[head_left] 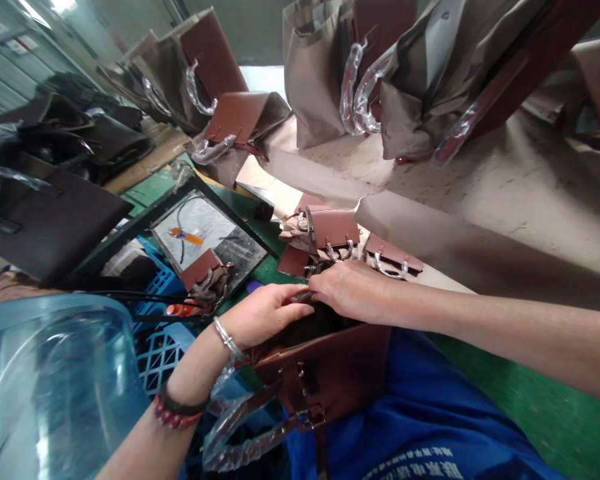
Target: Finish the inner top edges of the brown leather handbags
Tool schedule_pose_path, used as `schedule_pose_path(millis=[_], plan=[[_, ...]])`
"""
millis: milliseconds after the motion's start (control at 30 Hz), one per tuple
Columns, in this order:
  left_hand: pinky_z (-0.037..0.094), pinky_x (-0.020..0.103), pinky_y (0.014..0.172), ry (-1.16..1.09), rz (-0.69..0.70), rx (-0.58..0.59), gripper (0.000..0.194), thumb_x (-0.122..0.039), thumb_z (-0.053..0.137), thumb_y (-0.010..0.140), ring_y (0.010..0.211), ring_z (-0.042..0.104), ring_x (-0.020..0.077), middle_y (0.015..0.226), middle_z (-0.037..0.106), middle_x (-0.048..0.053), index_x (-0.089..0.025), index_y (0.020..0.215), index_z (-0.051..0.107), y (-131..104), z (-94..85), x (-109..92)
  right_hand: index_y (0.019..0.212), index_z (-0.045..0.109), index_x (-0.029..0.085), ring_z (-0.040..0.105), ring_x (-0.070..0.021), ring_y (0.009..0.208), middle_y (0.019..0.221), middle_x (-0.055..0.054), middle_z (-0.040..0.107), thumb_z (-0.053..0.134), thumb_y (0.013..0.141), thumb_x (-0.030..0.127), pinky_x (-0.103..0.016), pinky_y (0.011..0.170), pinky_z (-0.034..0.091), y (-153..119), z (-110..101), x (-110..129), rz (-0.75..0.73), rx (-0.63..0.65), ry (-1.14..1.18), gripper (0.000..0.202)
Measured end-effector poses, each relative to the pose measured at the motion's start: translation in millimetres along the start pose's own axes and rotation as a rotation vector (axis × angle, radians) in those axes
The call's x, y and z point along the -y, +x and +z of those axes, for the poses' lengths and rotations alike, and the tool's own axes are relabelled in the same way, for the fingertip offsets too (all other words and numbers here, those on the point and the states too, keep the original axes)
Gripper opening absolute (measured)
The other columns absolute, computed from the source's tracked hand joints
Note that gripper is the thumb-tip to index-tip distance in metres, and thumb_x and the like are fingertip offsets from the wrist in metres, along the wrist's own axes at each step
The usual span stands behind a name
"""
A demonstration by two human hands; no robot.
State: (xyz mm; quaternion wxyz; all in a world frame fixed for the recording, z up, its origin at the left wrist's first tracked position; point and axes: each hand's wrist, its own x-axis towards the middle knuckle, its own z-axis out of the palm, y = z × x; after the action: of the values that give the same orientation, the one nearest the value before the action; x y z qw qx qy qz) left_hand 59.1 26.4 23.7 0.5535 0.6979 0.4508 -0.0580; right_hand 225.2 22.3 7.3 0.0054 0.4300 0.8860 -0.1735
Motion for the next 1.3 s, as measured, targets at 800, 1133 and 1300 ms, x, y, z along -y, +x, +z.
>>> schedule_pose_path(millis=[800, 1133, 1300], plan=[[0.042, 0.023, 0.054, -0.193, -0.152, -0.188, 0.025, -0.033, 0.05, 0.07, 0.058, 0.054, 0.0151, 0.059, 0.06, 0.001, -0.012, 0.076, 0.063, -40, 16.0, 2, 0.074, 0.055, 0.016, 0.044, -0.02, 0.083, 0.087, -0.008, 0.048, 0.054, 0.077, 0.035, -0.03, 0.071, 0.036, -39, -17, 11, 0.018, -0.178, -0.058, 0.019], [0.043, 0.025, 0.059, -0.361, -0.196, -0.159, 0.026, -0.032, 0.05, 0.07, 0.062, 0.055, 0.016, 0.061, 0.057, 0.0, -0.011, 0.082, 0.059, -45, 19.2, 8, 0.071, 0.052, 0.015, 0.046, -0.0163, 0.082, 0.082, -0.006, 0.05, 0.046, 0.082, 0.026, -0.027, 0.073, 0.035, -31, -10, 7, -0.098, -0.117, 0.038, 0.017], [0.042, 0.024, 0.056, -0.328, -0.178, -0.173, 0.024, -0.032, 0.05, 0.069, 0.061, 0.055, 0.0158, 0.063, 0.059, 0.002, -0.011, 0.074, 0.059, -41, 17.4, 10, 0.083, 0.053, 0.015, 0.044, -0.0171, 0.083, 0.09, -0.007, 0.049, 0.051, 0.079, 0.024, -0.028, 0.072, 0.034, -30, -11, 7, -0.186, -0.185, -0.001, 0.01]])
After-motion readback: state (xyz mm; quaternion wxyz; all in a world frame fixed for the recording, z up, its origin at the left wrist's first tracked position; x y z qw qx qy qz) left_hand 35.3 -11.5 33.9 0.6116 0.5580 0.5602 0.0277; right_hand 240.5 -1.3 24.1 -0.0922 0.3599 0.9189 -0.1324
